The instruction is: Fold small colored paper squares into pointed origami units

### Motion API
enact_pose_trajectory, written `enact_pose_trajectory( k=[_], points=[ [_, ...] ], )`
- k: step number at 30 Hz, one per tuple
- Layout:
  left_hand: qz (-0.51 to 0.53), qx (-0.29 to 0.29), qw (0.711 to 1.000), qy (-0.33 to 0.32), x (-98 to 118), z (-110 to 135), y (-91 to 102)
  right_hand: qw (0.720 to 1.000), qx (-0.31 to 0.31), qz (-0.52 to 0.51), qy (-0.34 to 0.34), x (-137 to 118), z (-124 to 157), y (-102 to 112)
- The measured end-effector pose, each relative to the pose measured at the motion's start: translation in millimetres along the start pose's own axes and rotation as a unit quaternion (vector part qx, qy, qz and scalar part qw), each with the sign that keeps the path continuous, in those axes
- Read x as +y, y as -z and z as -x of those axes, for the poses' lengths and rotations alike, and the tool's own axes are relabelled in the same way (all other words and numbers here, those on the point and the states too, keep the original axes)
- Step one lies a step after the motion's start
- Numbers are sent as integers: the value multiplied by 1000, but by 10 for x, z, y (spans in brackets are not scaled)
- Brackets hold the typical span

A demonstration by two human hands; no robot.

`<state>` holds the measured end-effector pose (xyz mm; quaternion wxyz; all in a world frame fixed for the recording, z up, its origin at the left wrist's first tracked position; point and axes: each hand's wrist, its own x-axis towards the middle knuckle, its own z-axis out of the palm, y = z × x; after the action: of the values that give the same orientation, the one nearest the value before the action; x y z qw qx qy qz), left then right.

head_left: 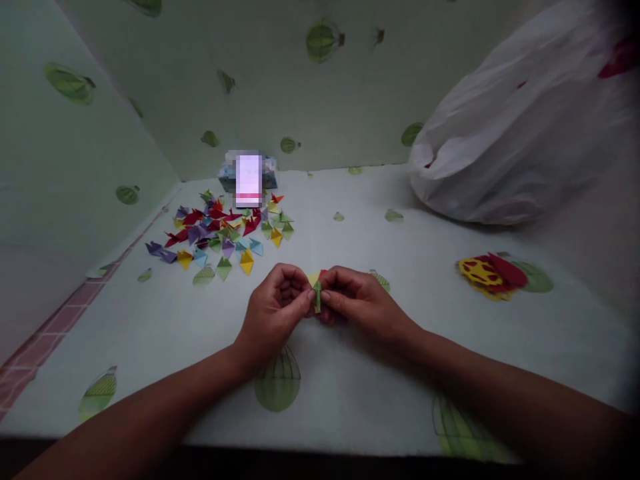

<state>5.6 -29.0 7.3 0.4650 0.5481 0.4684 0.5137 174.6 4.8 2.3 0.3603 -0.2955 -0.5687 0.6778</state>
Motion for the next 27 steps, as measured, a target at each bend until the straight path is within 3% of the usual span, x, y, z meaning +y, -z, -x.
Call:
enact_pose_trajectory(
  k=[5,11,27],
  points=[
    [-105,-1,992,-69,22,27,17,999,14,-52,3,-8,17,-14],
    [-135,-1,984,-120,42,33,17,995,48,-86,10,31,33,-32],
    [-133,1,981,-138,4,30,16,996,55,-54,47,42,25,-50]
  ],
)
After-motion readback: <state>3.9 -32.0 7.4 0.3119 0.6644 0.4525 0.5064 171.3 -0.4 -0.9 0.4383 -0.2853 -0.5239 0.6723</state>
